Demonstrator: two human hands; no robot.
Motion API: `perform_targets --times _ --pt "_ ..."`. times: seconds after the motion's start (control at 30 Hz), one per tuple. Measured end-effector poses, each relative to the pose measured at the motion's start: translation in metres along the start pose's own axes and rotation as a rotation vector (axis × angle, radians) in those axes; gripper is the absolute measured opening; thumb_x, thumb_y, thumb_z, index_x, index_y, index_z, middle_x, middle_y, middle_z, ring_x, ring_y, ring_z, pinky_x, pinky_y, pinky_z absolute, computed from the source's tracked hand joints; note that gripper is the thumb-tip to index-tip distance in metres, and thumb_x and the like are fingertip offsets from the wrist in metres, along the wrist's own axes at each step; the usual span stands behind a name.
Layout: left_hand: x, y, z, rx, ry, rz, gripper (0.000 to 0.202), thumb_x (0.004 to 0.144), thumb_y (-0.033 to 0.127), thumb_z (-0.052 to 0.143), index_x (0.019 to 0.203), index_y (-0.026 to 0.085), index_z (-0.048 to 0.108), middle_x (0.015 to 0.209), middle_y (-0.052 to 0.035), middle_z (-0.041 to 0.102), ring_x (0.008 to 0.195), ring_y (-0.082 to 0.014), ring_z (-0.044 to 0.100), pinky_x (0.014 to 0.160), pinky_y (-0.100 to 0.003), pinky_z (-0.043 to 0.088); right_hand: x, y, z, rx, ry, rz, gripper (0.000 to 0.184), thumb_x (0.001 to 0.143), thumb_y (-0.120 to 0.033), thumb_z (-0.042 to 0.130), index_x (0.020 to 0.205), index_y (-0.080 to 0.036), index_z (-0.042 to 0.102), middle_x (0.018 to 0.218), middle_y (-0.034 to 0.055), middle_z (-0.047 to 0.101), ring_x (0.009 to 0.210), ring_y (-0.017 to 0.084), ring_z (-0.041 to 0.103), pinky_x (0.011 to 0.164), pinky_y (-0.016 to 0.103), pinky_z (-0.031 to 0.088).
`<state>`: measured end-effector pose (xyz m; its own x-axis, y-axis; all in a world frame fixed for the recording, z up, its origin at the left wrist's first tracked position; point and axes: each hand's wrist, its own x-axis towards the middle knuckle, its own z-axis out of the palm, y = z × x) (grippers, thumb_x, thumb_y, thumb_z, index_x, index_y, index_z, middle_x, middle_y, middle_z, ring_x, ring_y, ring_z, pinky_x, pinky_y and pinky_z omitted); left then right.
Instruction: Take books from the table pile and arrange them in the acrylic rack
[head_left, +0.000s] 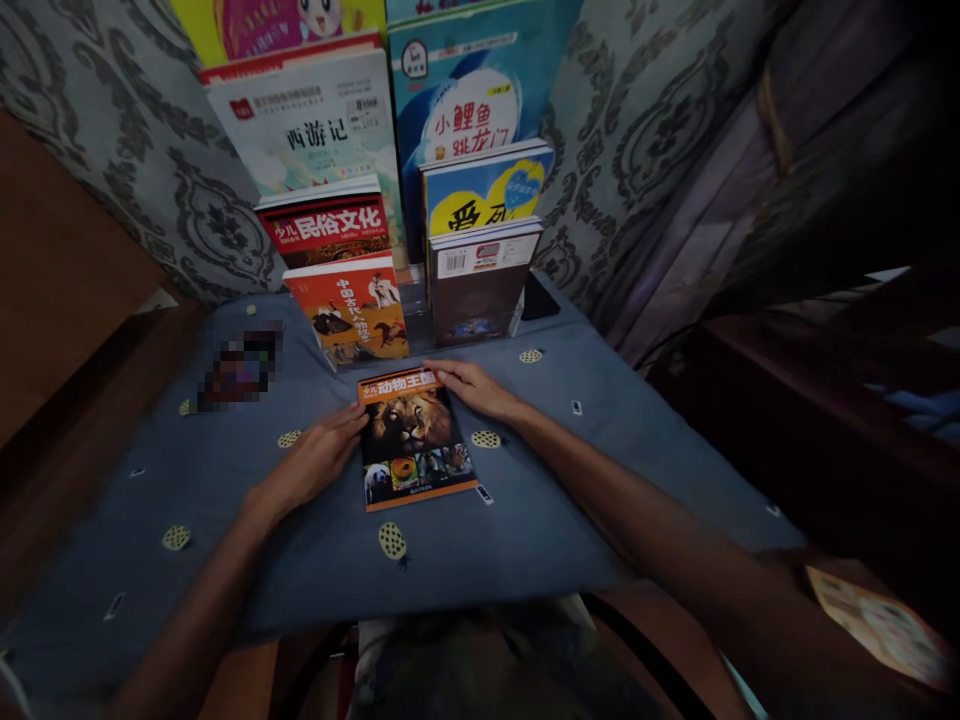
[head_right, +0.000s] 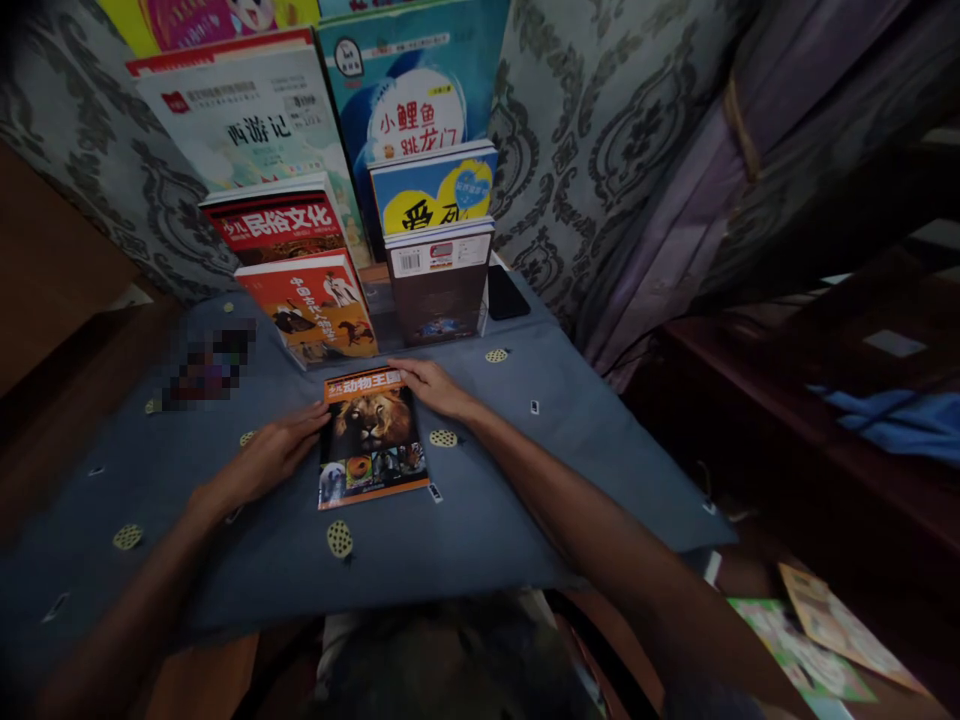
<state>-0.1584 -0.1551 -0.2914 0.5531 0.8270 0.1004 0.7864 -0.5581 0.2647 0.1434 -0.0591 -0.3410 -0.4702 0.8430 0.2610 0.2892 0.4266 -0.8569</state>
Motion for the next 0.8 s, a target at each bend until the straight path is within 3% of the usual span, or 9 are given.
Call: perform_targets --times 0.23,0.5,0.63,0.8 --pt "0.01 0.006 0.001 0.007 -0.002 0.055 0.044 0.1 0.031 0.038 0.137 0.017 0.056 0.148 -0.0111 0.054 0.138 -0.0226 0.051 0.117 -0.043 0.04 0.002 0.0 0.001 0.052 0.027 0.029 0.038 0.099 -0.027 0.047 0.134 -0.024 0.062 0.138 0.0041 0.064 0.129 0.022 0.059 0.114 0.047 0.041" --pt "0.069 0.03 0.021 -0.034 -0.032 0.258 0.043 0.098 0.02 0.04 0.138 0.015 0.055 0.15 -0.0135 0.051 0.14 -0.0224 0.048 0.119 -0.044 0.038 0.004 -0.003 -0.002 0.077 0.002 0.029 0.041 0.101 -0.041 0.047 0.133 -0.022 0.063 0.138 0.0053 0.064 0.131 0.023 0.057 0.116 0.048 0.038" --pt "0.093 0.044 0.026 0.002 -0.079 0.295 0.044 0.096 0.017 0.042 0.137 0.011 0.056 0.15 -0.0163 0.051 0.142 -0.0245 0.045 0.119 -0.045 0.036 0.003 -0.002 -0.004 0.055 0.004 0.023 0.045 0.1 -0.047 0.047 0.133 -0.021 0.064 0.14 0.0068 0.063 0.131 0.024 0.057 0.116 0.047 0.039" --pt "0.094 0.049 0.026 0.01 -0.086 0.286 0.047 0.095 0.017 0.041 0.14 0.017 0.054 0.15 -0.012 0.052 0.143 -0.0234 0.043 0.12 -0.049 0.032 0.005 0.001 -0.003 0.034 -0.003 -0.013 0.044 0.101 -0.041 0.045 0.135 -0.018 0.062 0.14 0.0081 0.063 0.13 0.023 0.058 0.115 0.045 0.041"
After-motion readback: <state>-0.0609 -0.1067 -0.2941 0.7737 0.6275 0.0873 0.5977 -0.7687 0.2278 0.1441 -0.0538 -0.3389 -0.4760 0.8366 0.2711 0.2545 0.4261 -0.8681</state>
